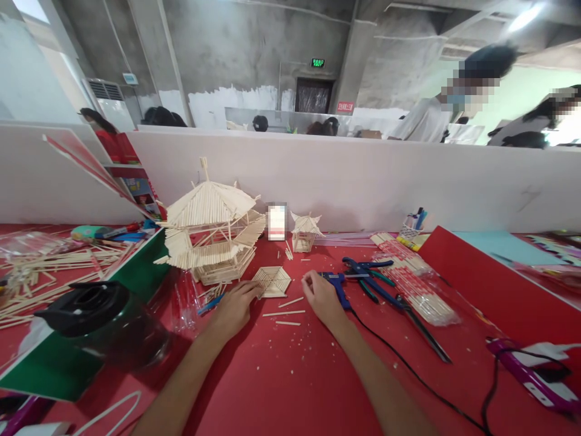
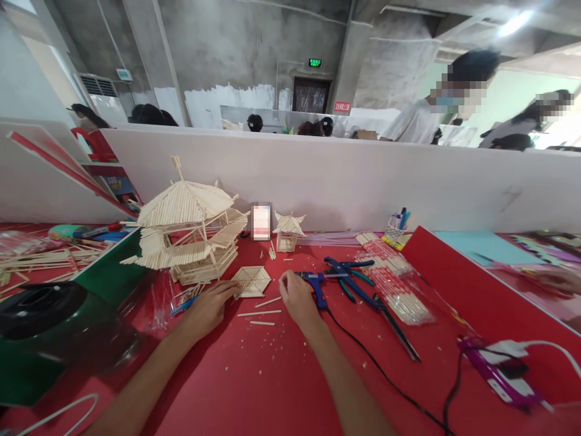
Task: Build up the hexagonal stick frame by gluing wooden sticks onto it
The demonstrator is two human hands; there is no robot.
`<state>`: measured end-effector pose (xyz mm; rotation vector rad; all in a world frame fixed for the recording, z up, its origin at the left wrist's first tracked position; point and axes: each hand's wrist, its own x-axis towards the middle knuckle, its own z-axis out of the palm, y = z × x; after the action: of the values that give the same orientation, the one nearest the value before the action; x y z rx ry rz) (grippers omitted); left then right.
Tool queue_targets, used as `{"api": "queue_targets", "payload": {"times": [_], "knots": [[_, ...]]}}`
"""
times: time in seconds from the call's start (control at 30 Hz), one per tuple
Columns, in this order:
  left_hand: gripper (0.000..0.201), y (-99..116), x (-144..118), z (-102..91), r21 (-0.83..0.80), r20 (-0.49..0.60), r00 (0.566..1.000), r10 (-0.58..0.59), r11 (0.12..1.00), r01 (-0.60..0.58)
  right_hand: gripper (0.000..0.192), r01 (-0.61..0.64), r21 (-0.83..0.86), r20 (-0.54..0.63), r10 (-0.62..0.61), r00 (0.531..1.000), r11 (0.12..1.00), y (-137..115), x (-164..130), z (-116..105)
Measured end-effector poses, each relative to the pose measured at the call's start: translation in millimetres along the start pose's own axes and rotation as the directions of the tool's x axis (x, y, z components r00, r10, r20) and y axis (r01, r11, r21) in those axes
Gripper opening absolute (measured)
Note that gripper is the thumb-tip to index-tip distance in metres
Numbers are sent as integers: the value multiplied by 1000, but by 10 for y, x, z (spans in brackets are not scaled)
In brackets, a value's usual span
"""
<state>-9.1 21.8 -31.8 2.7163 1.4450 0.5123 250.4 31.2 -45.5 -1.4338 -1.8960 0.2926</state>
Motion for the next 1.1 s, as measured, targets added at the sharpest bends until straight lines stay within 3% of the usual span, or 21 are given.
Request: {"api": "queue_targets", "payload": {"times": [0.17, 0.23, 0.3, 0.37, 0.47, 0.8, 1.1], "knots": [[64, 20, -13, 41, 20, 30, 998, -48, 999, 48, 38, -42, -100, 51, 47, 998, 994, 43, -16, -224], [63, 26, -25, 49, 27, 33, 998, -52, 998, 51, 35, -22, -99, 99, 32, 995, 995, 2, -35, -263], [63, 29, -40, 46, 21, 37, 998, -43, 999, 42, 24, 71, -45, 180, -62, 982, 996, -67, -68, -255], [67, 32, -53, 28, -6, 35, 999, -31, 1000, 31, 11, 198, 32, 276, -199, 940, 980, -148, -113, -209], [72, 44, -65, -16, -46, 28, 999, -24, 999, 25, 6, 295, 53, 358, -294, 886, 954, -237, -177, -104], [69, 29, -66, -50, -155, 12, 999, -34, 987, 35, 6, 284, -54, 225, -266, 937, 957, -136, -131, 138], [67, 18, -56, -16, -182, -10, 999, -41, 983, 38, 10, 309, -18, 202, -299, 932, 951, -115, -89, 204]]}}
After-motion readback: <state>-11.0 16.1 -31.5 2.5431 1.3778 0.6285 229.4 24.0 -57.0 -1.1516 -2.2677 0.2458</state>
